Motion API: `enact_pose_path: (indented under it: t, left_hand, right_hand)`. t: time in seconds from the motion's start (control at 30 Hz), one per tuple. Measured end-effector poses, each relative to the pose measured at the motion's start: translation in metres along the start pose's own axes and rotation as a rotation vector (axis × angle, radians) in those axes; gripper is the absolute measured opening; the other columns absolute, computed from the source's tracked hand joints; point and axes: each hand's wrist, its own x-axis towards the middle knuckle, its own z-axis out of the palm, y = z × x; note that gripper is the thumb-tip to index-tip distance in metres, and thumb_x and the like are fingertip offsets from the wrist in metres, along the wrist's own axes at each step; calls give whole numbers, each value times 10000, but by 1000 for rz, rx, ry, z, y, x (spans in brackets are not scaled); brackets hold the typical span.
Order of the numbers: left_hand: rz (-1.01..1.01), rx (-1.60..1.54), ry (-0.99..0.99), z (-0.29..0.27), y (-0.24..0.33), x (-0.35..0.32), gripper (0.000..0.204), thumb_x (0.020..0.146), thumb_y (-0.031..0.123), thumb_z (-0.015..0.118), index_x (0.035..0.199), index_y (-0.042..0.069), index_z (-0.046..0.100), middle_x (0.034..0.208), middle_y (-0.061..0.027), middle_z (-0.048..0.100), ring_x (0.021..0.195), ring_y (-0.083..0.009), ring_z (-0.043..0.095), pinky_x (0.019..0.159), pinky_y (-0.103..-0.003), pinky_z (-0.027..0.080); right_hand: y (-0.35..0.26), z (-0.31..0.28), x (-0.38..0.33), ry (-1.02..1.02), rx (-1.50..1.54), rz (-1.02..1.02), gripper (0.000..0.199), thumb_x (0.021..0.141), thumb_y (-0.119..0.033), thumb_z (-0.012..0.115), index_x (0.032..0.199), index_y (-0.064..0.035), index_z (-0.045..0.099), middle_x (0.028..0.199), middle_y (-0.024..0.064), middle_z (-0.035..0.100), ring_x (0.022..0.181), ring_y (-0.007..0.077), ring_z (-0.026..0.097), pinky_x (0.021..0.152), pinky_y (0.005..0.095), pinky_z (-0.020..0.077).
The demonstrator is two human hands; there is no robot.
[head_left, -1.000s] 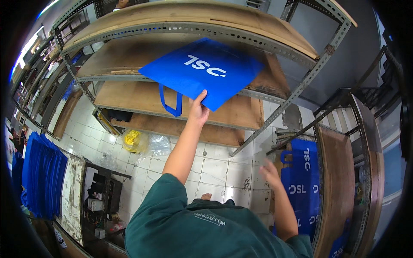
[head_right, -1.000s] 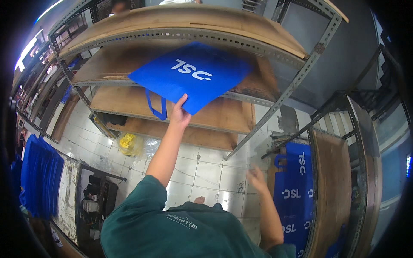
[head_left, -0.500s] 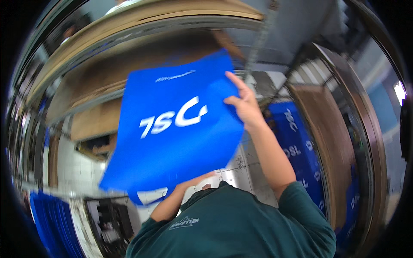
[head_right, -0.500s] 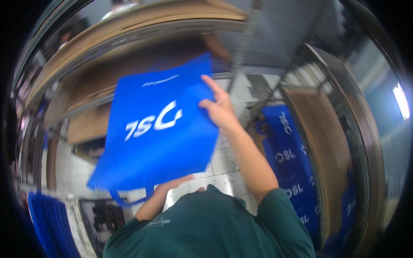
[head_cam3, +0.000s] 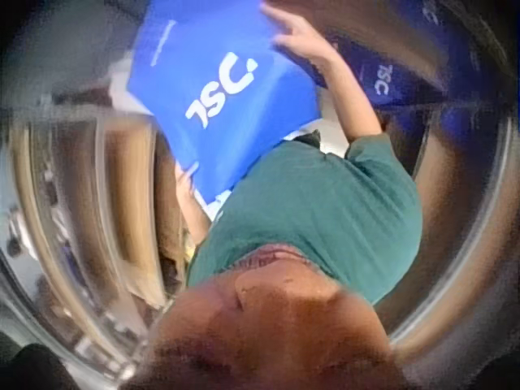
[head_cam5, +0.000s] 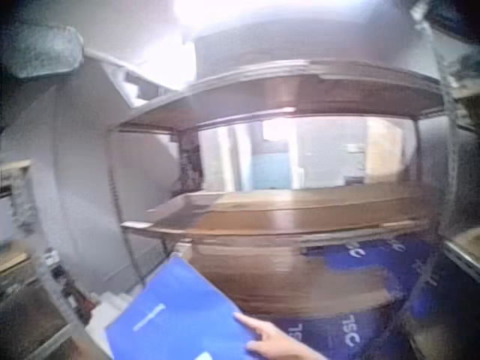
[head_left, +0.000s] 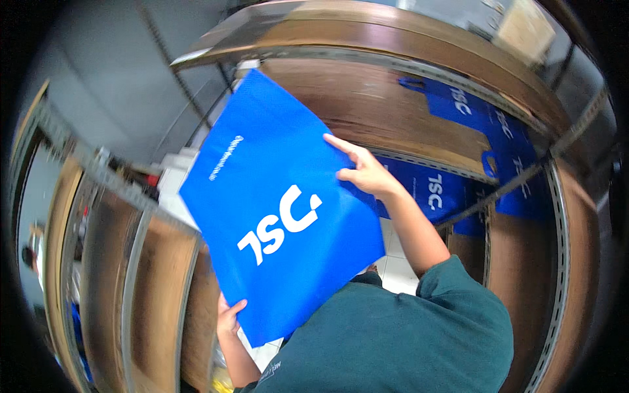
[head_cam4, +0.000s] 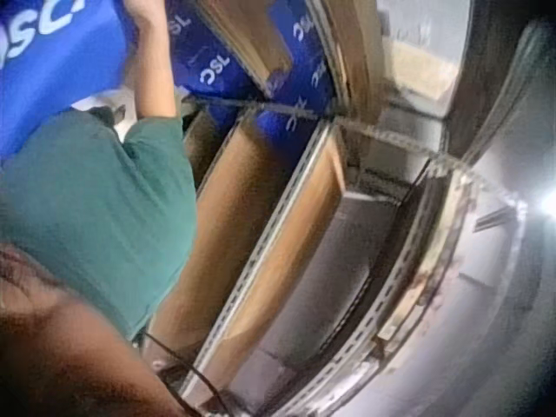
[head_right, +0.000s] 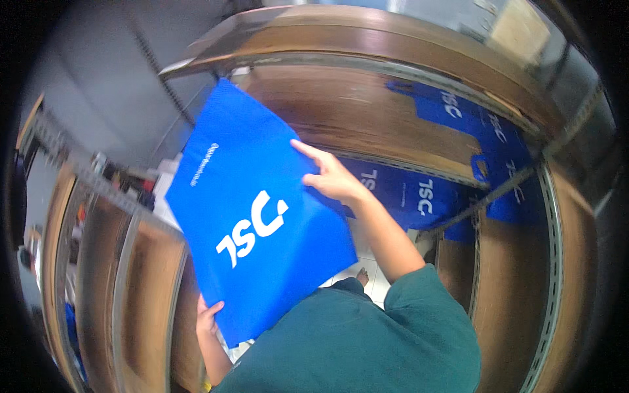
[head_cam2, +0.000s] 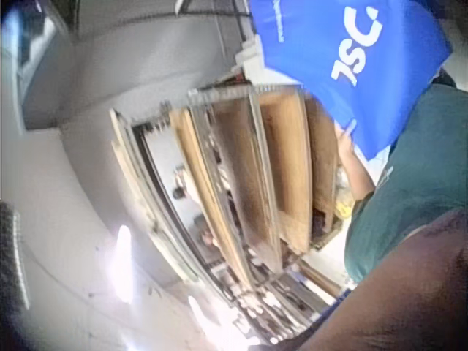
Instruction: The person repeatedly folds blue tote bags and places them onto a wooden shelf. They pick up a bag, fold it in half, and then fold it again before stacking it with other bags on the shelf.
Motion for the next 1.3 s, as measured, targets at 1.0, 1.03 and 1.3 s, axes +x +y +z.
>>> enact_pose_path:
  t: [1.0,1.03,1.3]
  left_hand:
    - [751,1076,-1251,489,25,483,513,755,13,631,1244,110,509,1142,-109,594,1066,-237,555,933,-344,426]
    - [829,1148,-1236,503,12,497,509,751,9,629,1236,117,516,1134,-116,598,1063,-245,559,928,-349,431]
    - [1194,1477,-1282,607,-64,592,475,719,-18,606,1152,175,581,1063,-174,627,1028,-309,596,879,-380,475]
  right_hand:
    - [66,-9,-117,1473,-1004,622,842,683,-48,600,1413,27,186,1369,328,319,1283,394,350,1069,391,318]
    - [71,-24,-112,1468,-1029,668,842,681,-57,612,1405,38,194,1364,332,323,1269,395,368,1057,392,336]
    - [102,-86,-76,1419,-981,879,837,638,-122,689,1327,119,279,1290,328,414,1143,401,501,954,400,450]
